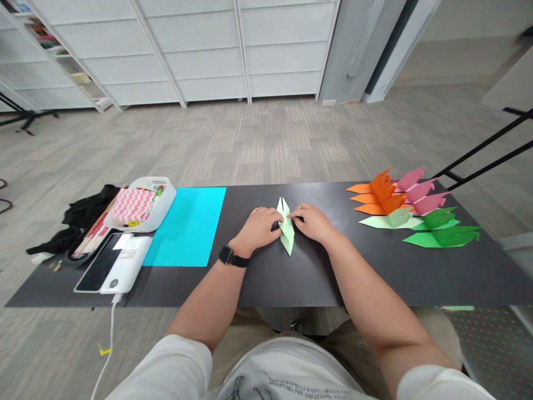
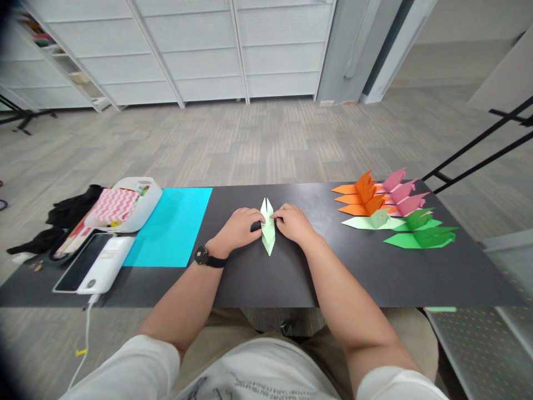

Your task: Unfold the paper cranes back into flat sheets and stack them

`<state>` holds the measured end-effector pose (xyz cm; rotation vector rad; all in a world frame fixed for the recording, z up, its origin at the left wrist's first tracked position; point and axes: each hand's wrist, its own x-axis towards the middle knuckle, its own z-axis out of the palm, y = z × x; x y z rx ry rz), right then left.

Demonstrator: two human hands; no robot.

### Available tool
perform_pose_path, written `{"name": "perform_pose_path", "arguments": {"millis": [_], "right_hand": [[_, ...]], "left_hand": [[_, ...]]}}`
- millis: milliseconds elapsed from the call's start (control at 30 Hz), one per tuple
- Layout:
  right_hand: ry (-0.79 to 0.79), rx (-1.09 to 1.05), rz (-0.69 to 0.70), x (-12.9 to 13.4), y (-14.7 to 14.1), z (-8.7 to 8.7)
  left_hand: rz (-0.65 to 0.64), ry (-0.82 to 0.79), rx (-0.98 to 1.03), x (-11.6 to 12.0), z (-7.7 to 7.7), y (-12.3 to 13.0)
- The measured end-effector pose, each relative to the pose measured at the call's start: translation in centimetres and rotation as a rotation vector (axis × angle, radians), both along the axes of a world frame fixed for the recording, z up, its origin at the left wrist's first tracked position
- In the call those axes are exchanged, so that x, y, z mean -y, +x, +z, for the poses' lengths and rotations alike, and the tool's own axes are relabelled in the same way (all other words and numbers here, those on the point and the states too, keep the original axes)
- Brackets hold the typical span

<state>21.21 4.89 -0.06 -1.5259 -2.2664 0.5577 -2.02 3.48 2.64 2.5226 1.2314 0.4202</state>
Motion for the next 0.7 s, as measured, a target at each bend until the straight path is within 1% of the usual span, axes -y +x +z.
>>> {"name": "perform_pose_path", "arguments": {"millis": [233, 367, 500, 633, 700], "right_hand": [[-0.005, 0.051, 0.075, 0.5, 0.8, 0.6], [0.007, 0.025, 0.047, 0.6, 0.4, 0.6], [0.021, -0.003, -0.003, 0.5, 0.0, 0.4], [0.009, 0.0, 0.025, 0.7, 0.2, 0.8], [-0.001, 0.024, 0.029, 0.8, 0.3, 1.0]], "left_hand": [[0.088, 0.018, 0.015, -0.9, -1.1, 0.4], [0.13, 0.002, 0.069, -1.2, -1.6, 0.5], [0.15, 0.0, 0.093, -1.0, -1.4, 0.6], [0.115, -0.027, 0.098, -0.5, -0.9, 0.6], [0.121, -0.052, 0.117, -0.3, -0.7, 0.6]]}}
